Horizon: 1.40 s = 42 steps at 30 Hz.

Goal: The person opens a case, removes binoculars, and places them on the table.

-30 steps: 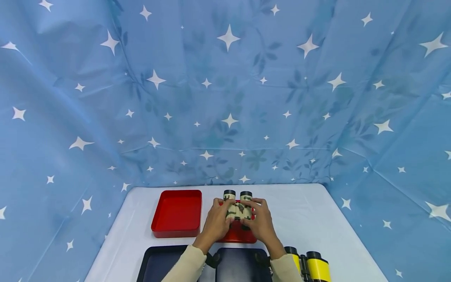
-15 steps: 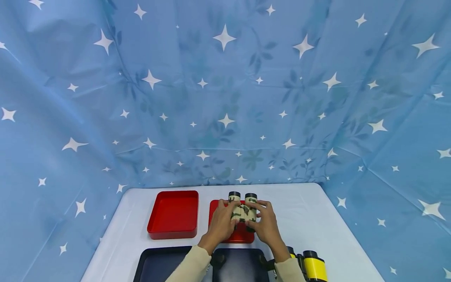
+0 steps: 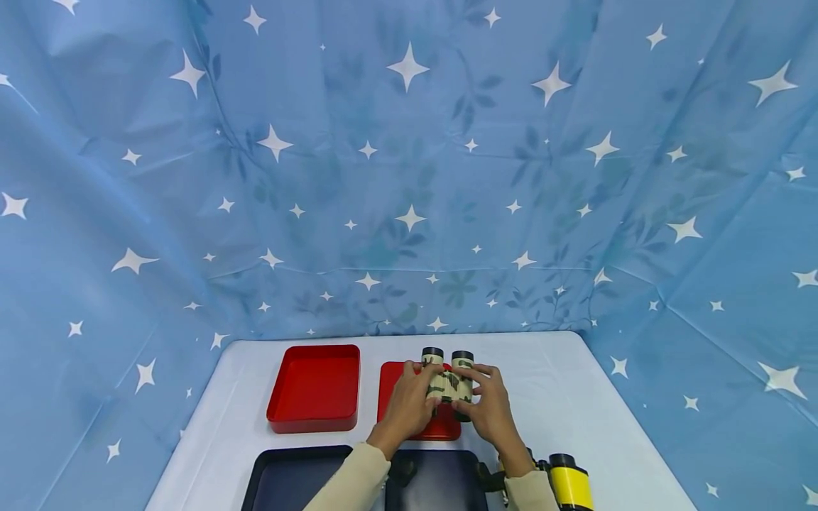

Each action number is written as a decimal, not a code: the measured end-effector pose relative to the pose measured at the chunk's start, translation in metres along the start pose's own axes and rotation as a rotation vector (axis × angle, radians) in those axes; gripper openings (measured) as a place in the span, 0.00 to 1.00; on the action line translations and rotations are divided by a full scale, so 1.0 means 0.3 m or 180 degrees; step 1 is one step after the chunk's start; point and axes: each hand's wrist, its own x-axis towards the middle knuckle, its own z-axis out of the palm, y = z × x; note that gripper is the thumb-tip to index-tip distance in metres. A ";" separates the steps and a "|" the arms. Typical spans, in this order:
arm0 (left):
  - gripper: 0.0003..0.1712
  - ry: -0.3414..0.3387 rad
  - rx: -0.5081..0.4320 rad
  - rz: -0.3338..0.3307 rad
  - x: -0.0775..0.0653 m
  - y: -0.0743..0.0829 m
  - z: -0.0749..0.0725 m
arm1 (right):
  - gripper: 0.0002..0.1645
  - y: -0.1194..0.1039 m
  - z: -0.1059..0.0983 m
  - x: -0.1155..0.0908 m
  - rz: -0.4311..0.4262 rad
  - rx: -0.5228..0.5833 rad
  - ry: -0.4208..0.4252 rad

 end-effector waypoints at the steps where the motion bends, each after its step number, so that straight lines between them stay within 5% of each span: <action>1: 0.35 -0.0002 -0.0001 -0.0002 0.001 0.002 0.003 | 0.38 0.003 -0.002 0.000 0.0003 -0.0013 0.0004; 31: 0.34 -0.0178 -0.0099 -0.0140 0.063 0.072 0.097 | 0.40 0.081 -0.085 0.010 0.0091 -0.0152 0.0010; 42: 0.32 -0.0032 -0.0115 -0.0020 0.066 0.092 0.126 | 0.39 0.114 -0.115 0.009 -0.0006 -0.0193 0.0083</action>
